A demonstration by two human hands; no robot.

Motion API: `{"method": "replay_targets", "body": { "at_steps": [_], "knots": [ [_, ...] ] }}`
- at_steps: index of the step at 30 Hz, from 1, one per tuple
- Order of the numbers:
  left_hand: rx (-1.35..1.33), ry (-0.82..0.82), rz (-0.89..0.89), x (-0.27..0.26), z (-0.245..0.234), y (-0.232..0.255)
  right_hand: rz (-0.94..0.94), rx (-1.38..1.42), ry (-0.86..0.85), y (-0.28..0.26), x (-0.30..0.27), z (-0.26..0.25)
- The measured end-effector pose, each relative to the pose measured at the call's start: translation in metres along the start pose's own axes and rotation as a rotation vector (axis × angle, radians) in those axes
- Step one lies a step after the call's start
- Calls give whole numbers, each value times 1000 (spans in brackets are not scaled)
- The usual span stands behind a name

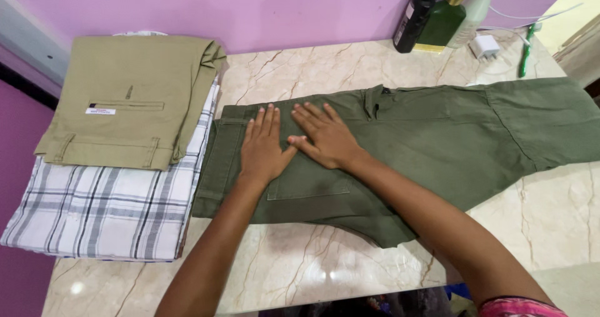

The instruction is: The person picks up a pair of green pants from a pile, spreads them out on a table, and folds them into a compact square, smoothing the fabric with their hands at each step.

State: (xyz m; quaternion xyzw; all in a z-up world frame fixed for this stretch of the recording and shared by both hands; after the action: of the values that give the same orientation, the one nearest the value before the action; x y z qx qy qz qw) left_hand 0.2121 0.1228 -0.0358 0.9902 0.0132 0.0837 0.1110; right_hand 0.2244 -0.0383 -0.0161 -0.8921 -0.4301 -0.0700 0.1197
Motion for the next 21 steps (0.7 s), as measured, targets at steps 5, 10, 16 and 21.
{"method": "replay_targets", "body": {
  "at_steps": [5,10,16,21],
  "knots": [
    [49,42,-100,-10,-23,-50,101,-25,14,36,-24,-13],
    [-100,50,-208,-17,-29,-70,173,-99,101,38,-32,-13],
    [457,213,-95,-26,-4,-16,138,-95,208,37,-36,-11],
    [54,-39,-104,-56,-2,56,121,-111,208,38,-38,-8]
  ]
}}
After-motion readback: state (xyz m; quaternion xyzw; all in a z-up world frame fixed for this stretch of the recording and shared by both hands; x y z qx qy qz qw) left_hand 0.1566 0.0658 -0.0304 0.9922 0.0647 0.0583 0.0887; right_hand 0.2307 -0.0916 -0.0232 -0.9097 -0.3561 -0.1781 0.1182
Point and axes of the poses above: each hand's wrist, its own x-axis towards the middle knuckle, its own z-axis out of the palm, y = z × x, the point moved 5 cm from there along x, towards the middle knuckle, and after that the axes turned 13 degrees about -z, right-handed, at the moved point
